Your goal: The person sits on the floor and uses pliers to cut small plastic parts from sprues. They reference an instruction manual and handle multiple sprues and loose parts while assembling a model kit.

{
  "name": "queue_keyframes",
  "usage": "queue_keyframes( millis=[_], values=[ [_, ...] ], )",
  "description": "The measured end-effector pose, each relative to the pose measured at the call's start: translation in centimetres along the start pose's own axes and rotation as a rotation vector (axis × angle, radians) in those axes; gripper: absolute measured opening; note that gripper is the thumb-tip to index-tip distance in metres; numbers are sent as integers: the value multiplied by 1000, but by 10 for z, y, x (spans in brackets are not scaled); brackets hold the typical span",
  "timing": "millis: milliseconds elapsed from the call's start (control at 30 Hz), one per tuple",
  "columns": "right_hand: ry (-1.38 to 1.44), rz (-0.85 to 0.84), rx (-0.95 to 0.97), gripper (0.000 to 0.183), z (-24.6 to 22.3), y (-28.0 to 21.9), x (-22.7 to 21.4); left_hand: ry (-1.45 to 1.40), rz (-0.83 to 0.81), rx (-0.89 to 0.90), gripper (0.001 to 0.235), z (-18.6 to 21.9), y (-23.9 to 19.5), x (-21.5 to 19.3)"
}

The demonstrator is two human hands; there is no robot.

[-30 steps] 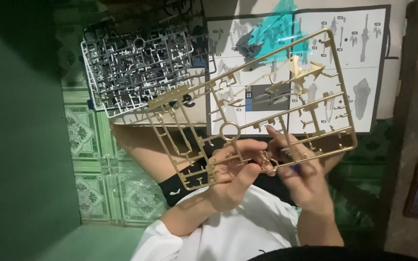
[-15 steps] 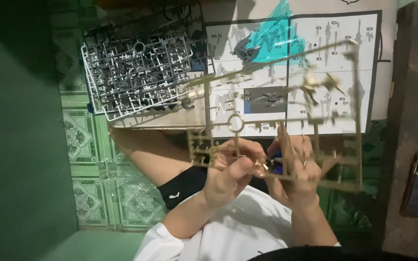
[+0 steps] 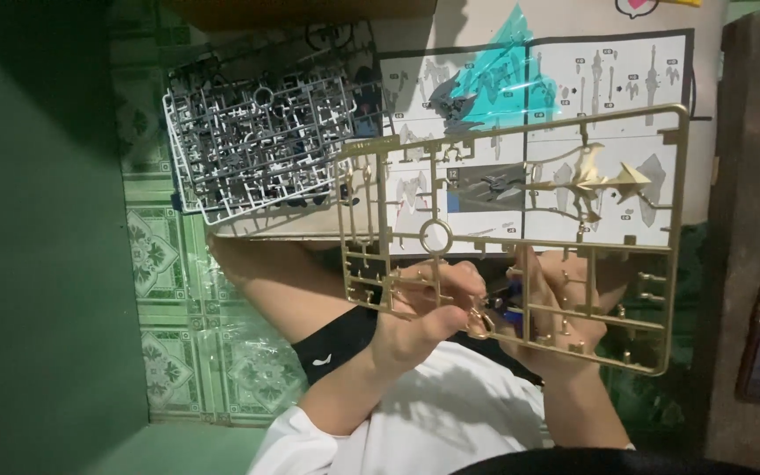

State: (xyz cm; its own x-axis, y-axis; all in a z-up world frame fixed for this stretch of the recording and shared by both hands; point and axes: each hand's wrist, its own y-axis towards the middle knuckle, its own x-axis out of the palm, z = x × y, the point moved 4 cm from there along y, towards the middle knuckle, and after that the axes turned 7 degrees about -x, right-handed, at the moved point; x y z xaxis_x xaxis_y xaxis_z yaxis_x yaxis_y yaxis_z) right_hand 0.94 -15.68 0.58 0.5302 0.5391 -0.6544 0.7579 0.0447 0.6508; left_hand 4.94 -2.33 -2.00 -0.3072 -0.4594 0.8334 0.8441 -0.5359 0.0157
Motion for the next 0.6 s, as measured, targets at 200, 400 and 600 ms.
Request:
queue_keyframes(
  millis=[200,400,600],
  values=[
    [-45,87,-114,54,1,-6,4,240,130,118,25,12,-4,16],
    [907,188,277,49,31,-66,28,333,162,-34,16,13,-10,28],
    [386,214,-41,49,7,-19,19,475,207,29,17,20,-7,34]
  ],
)
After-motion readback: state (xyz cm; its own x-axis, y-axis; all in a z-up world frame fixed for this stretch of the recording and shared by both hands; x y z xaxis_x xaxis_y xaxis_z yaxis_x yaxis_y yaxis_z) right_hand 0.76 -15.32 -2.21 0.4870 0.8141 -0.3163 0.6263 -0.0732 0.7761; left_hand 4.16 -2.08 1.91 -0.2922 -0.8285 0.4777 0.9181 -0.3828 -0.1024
